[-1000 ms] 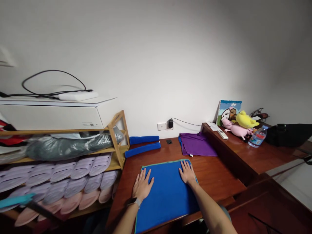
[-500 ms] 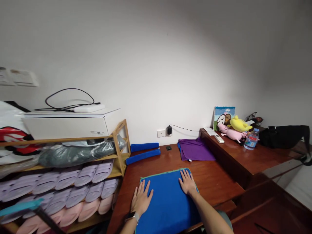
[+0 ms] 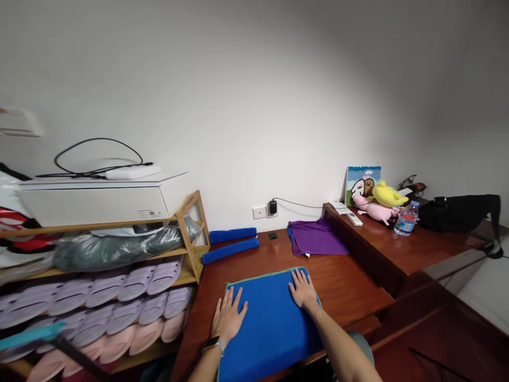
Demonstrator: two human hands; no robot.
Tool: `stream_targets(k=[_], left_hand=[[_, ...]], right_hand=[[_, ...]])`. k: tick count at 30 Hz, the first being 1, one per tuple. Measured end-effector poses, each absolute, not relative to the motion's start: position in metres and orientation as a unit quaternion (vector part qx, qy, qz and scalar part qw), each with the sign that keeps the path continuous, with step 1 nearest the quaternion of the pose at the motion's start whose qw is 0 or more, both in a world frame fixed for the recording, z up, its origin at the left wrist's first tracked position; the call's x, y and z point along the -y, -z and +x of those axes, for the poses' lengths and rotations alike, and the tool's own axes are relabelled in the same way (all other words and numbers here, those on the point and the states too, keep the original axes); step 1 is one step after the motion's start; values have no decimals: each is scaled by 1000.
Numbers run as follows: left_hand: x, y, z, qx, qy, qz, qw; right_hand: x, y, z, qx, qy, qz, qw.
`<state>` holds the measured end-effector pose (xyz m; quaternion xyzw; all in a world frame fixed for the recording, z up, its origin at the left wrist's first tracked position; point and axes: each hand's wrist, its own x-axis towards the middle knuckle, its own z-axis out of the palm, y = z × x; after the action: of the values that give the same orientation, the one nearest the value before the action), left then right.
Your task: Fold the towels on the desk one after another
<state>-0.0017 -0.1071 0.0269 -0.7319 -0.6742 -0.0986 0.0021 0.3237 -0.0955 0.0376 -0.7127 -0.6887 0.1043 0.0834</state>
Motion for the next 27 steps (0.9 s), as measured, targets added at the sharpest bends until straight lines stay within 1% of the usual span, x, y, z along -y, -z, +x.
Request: stream_targets(k=[12, 20, 22, 24, 27], left_hand=[[72, -32, 3, 679, 82, -729, -5], [58, -26, -1, 662, 67, -746, 22], [52, -24, 4, 643, 80, -761, 36], [45, -24, 18, 618, 109, -778, 41], [38, -22, 49, 579, 134, -804, 21]], right_hand=[[57, -38, 325, 684, -116, -716, 84], [51, -45, 325, 676, -132, -722, 61], [51, -46, 316, 667, -127, -731, 75], [52, -47, 297, 669, -106, -727, 116], [54, -47, 258, 723, -89, -664, 170]])
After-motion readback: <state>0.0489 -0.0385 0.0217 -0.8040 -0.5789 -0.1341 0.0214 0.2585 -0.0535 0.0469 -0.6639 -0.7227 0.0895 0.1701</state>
